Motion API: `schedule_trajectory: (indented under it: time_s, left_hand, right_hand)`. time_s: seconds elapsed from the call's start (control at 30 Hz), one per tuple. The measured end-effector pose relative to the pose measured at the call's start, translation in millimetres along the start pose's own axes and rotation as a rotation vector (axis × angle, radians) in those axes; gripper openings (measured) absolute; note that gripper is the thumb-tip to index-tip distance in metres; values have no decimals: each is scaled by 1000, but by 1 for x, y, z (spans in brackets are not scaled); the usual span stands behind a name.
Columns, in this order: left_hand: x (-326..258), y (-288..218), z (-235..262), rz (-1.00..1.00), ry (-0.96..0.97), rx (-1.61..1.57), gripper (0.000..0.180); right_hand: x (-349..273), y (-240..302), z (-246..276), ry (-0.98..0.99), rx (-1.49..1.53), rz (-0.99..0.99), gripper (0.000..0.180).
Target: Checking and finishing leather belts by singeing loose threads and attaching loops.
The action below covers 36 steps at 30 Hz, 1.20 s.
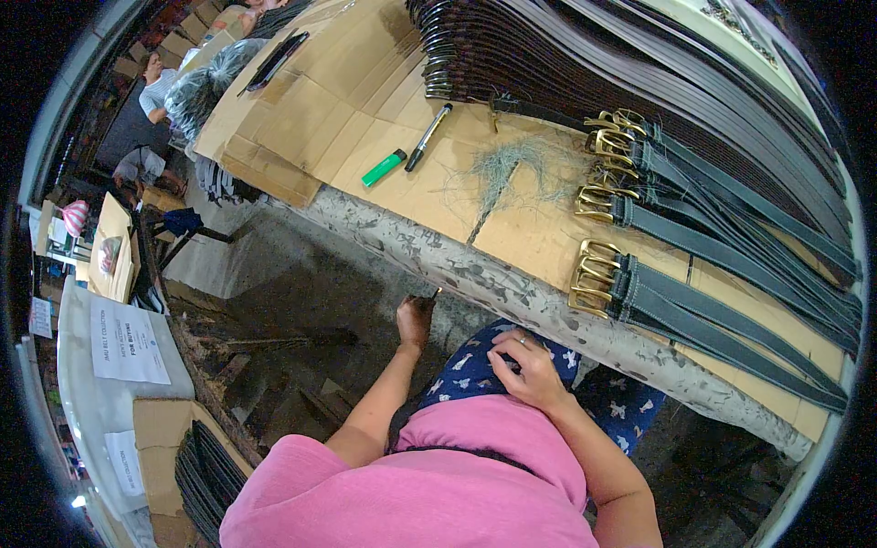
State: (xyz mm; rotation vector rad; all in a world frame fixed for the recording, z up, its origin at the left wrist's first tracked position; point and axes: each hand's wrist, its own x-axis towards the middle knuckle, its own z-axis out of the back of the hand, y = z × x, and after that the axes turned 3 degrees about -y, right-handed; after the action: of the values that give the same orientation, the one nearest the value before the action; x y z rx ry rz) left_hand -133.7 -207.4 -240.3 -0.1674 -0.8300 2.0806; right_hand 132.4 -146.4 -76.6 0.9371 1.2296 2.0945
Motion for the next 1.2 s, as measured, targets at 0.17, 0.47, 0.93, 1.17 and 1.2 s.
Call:
schedule_trajectory:
  time_s: [0.17, 0.47, 0.93, 1.17, 1.2]
  left_hand:
    - [-1, 1, 0, 20, 15, 1, 10]
    - [0, -9, 3, -2, 14, 60, 10]
    - [1, -14, 22, -83, -31, 191, 9]
    - [2, -14, 26, -74, -14, 178, 8]
    - [1, -14, 26, -78, -24, 174, 9]
  right_hand:
    - [0, -1, -1, 6, 4, -10, 10]
    - [1, 1, 1, 5, 0, -2, 10]
    - [2, 2, 1, -1, 6, -7, 10]
    - [0, 0, 1, 6, 2, -3, 10]
    - [1, 1, 1, 6, 2, -3, 10]
